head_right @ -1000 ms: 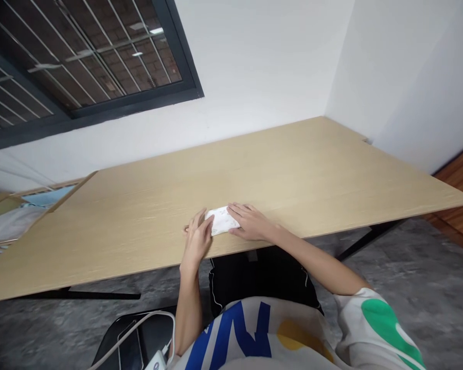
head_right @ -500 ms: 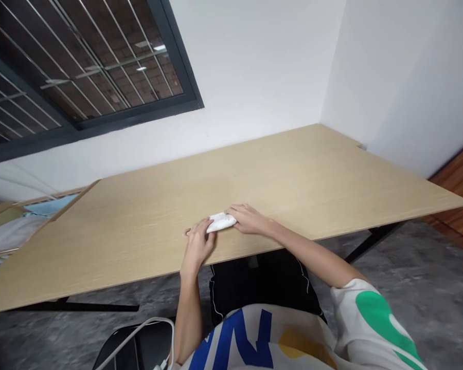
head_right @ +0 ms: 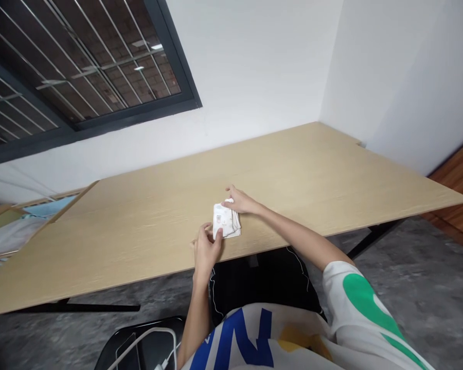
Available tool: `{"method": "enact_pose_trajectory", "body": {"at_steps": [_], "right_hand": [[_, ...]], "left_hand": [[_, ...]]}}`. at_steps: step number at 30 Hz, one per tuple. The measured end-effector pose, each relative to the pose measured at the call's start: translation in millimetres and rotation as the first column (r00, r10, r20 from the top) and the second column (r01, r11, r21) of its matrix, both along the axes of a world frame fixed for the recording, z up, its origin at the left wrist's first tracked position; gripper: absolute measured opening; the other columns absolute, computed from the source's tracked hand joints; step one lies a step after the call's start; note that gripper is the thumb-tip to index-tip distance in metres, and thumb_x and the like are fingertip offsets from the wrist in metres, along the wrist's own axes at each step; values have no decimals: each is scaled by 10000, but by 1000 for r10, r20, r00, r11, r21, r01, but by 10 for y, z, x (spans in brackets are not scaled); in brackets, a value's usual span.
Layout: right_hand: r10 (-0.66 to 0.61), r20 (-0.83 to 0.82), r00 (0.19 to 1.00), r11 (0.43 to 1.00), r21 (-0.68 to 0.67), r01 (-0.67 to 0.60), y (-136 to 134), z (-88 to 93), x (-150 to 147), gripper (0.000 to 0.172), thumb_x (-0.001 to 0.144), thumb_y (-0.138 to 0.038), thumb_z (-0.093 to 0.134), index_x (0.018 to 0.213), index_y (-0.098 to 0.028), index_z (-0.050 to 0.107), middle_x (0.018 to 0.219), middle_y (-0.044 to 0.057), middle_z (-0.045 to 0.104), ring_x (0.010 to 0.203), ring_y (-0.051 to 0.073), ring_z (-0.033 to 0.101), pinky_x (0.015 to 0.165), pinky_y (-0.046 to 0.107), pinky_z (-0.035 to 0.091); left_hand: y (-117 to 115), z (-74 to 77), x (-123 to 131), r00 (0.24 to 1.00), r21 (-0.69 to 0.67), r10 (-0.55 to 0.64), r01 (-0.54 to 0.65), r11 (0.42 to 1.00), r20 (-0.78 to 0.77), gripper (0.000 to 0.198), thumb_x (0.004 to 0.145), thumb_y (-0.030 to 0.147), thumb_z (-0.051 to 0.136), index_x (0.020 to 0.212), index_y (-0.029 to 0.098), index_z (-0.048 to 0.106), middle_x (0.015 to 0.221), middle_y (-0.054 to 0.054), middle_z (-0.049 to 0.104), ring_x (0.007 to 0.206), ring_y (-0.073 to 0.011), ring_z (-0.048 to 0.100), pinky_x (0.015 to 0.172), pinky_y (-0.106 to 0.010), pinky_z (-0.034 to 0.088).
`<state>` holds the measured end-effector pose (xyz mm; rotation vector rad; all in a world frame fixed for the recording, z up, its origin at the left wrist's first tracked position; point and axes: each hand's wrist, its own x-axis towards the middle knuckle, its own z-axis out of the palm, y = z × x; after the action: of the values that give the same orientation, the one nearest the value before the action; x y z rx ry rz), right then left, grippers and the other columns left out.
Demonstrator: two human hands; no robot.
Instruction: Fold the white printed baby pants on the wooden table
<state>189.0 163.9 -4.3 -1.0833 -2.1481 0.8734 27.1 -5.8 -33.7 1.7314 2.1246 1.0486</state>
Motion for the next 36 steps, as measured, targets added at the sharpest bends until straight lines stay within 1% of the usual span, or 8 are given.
{"method": "enact_pose_trajectory", "body": {"at_steps": [4,8,12,15,24,30,33,36], "right_hand": [[8,37,999,994,111,-12,16,-67,-16,590,1018,-402,568,1526,-142,419,1507,226,533,1376,303,554,1127,472,458],[216,166,962,925,280,-256,-291,37,-4,646,1078,-528,419,1632,-203,353,1736,136,245,1600,301,233,1291,525,219],[488,266,832,781,293,-552,-569,22,-70,575,1099,-514,379,1603,-246,448,1714,65,320,1591,237,275,1305,460,214],[538,291,791,761,235,-604,-576,-112,-117,547,1093,-506,410,1572,-258,506,1657,40,428,1568,209,332,1310,423,224],[355,348,868,860,243,-449,-146,-296,37,623,1082,-535,388,1636,-253,387,1711,53,294,1607,238,217,1322,509,114],[232,385,893,902,259,-346,-83,-340,104,696,1083,-571,285,1675,-204,281,1745,85,208,1625,239,142,1322,490,103],[144,334,932,926,287,-246,-115,-317,116,659,1095,-485,287,1657,-142,300,1732,142,255,1610,271,209,1302,489,180],[47,281,958,925,349,-148,-142,-260,131,571,1077,-373,379,1586,-115,406,1647,190,404,1523,314,367,1238,498,293]], "left_hand": [[-81,-4,185,950,74,155,-140,987,-271,435,1008,433,520,1322,146,608,1365,-234,626,1247,-397,591,1059,-591,384],[-196,-68,388,939,76,0,28,997,-344,486,1044,438,462,1457,198,556,1550,-230,500,1411,-394,482,1090,-590,389],[-224,-165,481,907,28,-42,60,998,-418,418,1029,448,504,1325,208,675,1479,-236,571,1413,-425,461,1069,-630,395],[-223,-177,469,889,13,-40,51,999,-455,418,1031,446,501,1275,176,706,1379,-252,630,1359,-428,502,1055,-639,396],[-229,-125,462,907,-35,-72,63,997,-416,518,1027,491,509,1497,278,563,1592,-202,479,1443,-440,434,1085,-674,365],[-210,-70,381,936,-33,-96,90,995,-338,499,1040,488,482,1491,293,565,1566,-183,512,1426,-410,462,1111,-646,348],[-151,-2,250,964,-22,-66,63,998,-256,487,1059,453,441,1492,257,546,1510,-186,554,1370,-372,518,1107,-617,348],[-52,53,136,966,-17,77,-84,996,-248,448,1046,436,458,1374,177,620,1440,-207,583,1313,-379,543,1102,-598,338]]}}
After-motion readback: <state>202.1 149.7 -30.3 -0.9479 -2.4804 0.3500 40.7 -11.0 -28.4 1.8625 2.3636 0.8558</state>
